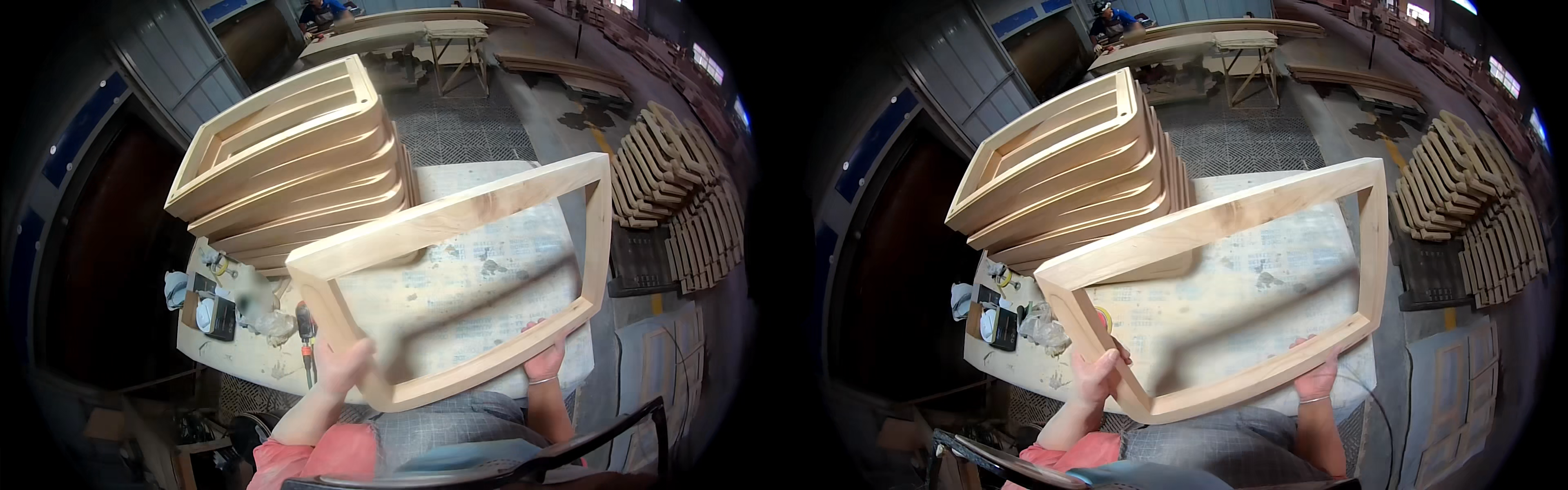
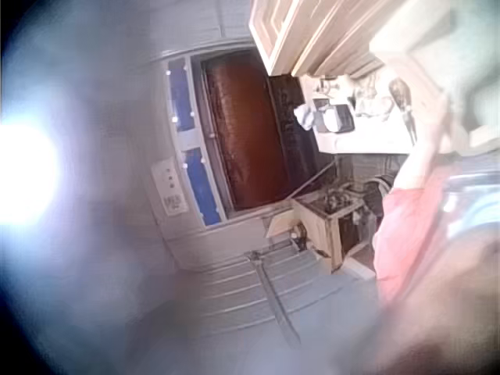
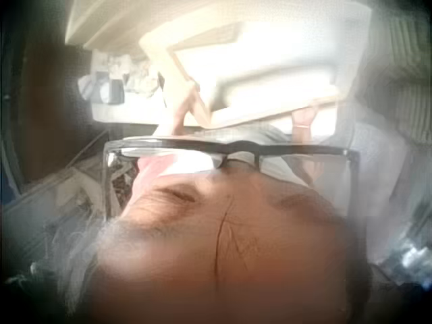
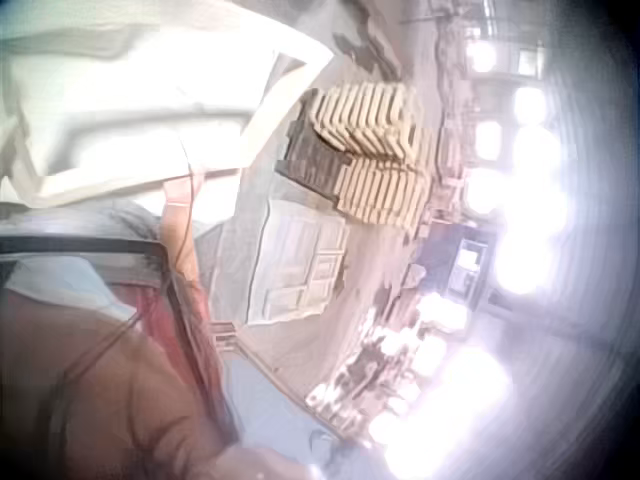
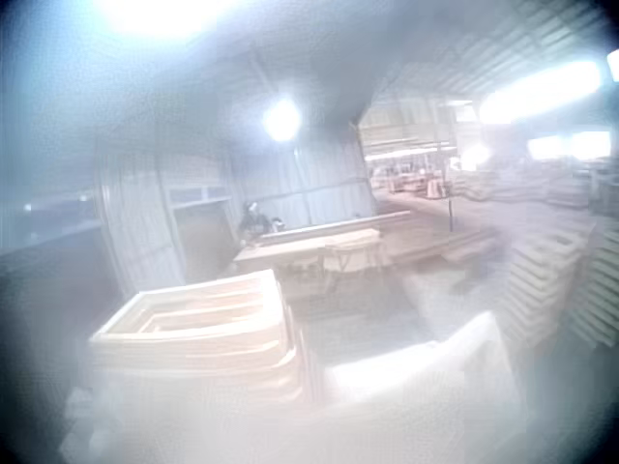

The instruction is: The person applies a liquid finish to a wooden frame using a small bottle, then smooths the surface with a power sander. They wipe the frame with a cloth and inspect the finished piece before placing it on a stack of similar frames.

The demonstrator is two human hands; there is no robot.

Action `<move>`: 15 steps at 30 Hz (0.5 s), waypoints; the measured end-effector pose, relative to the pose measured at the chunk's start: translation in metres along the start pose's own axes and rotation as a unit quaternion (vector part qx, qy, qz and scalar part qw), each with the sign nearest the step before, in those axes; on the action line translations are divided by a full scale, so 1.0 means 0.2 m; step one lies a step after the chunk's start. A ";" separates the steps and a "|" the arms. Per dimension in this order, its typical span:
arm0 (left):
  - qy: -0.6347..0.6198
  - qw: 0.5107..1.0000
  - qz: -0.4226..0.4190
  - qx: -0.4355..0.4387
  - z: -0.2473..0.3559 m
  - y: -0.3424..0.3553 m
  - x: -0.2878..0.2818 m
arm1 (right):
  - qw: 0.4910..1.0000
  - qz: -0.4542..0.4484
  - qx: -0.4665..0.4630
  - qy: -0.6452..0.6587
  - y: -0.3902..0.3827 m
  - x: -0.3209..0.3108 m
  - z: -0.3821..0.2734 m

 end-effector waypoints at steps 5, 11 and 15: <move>-0.078 0.993 0.058 0.060 0.32 0.11 -0.66 | 0.989 0.062 -0.082 -0.107 0.12 0.59 0.03; 0.020 0.993 0.067 0.096 0.69 0.46 -1.26 | 0.958 0.069 -0.157 -0.228 0.16 1.06 0.42; -0.007 0.998 0.060 0.032 0.95 0.91 -1.54 | 0.908 -0.016 -0.213 -0.360 0.24 1.61 0.56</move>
Point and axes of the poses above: each hand's wrist, its own y-axis towards the middle knuckle, its own x-axis out of the palm, z = x × y, the point moved 1 cm from there along y, towards the middle knuckle, and after that the axes turned 5 degrees about x, right-handed, at the moved point
